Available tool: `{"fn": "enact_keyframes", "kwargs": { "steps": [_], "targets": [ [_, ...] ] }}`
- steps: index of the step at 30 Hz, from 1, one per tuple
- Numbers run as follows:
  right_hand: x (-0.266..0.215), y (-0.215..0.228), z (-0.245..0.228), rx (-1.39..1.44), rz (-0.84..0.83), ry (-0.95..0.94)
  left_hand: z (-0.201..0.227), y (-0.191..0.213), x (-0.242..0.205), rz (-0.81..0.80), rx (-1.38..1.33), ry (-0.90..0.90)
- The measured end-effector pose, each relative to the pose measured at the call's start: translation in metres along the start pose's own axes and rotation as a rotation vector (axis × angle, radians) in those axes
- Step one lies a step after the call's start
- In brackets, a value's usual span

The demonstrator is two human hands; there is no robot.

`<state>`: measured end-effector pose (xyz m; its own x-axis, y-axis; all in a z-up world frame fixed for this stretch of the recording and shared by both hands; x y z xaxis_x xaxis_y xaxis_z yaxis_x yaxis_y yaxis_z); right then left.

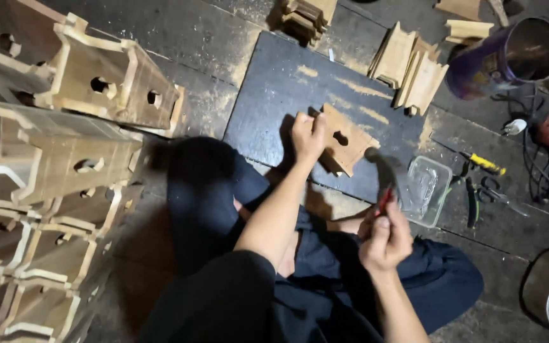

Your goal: Assembling small wooden boxes or birdhouses using a hammer and nails while sitting on the floor.

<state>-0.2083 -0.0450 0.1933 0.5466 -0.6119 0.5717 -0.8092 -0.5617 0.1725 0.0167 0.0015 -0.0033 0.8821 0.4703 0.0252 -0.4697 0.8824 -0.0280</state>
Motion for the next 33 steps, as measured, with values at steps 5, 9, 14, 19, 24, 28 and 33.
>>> {"fn": "enact_keyframes", "kwargs": {
  "steps": [5,9,14,19,24,28,33],
  "targets": [
    [-0.006,-0.006,0.015,-0.264,-0.175,-0.135,0.014,0.001,-0.003,-0.032,-0.019,0.006],
    [-0.008,-0.001,0.018,-0.073,0.073,0.019,0.008,0.001,0.004,-0.019,-0.007,0.000],
    [-0.007,-0.011,0.026,-0.268,-0.170,-0.147,-0.011,-0.012,0.012,-0.006,-0.011,-0.022],
    [-0.012,0.004,0.028,-0.114,-0.033,0.050,-0.007,-0.001,0.003,0.013,0.014,-0.131],
    [0.003,0.009,0.006,-0.110,-0.072,-0.025,-0.016,-0.006,-0.002,0.012,0.023,-0.127],
    [-0.005,0.001,0.025,-0.134,-0.103,0.012,-0.003,0.002,0.005,0.021,0.000,-0.174],
    [0.005,0.003,0.002,-0.209,-0.092,0.026,-0.012,0.000,0.004,-0.042,0.058,-0.255]
  ]
}}
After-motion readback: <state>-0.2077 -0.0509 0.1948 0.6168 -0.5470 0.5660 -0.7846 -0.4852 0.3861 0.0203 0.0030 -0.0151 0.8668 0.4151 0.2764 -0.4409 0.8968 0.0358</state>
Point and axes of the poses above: each hand's wrist, its own x-axis towards the middle knuckle, its own y-axis out of the back of the hand, z = x × y, the point moved 1 cm from there along x, towards the middle knuckle, and after that the axes turned 11 degrees about z, right-handed, at the moved point
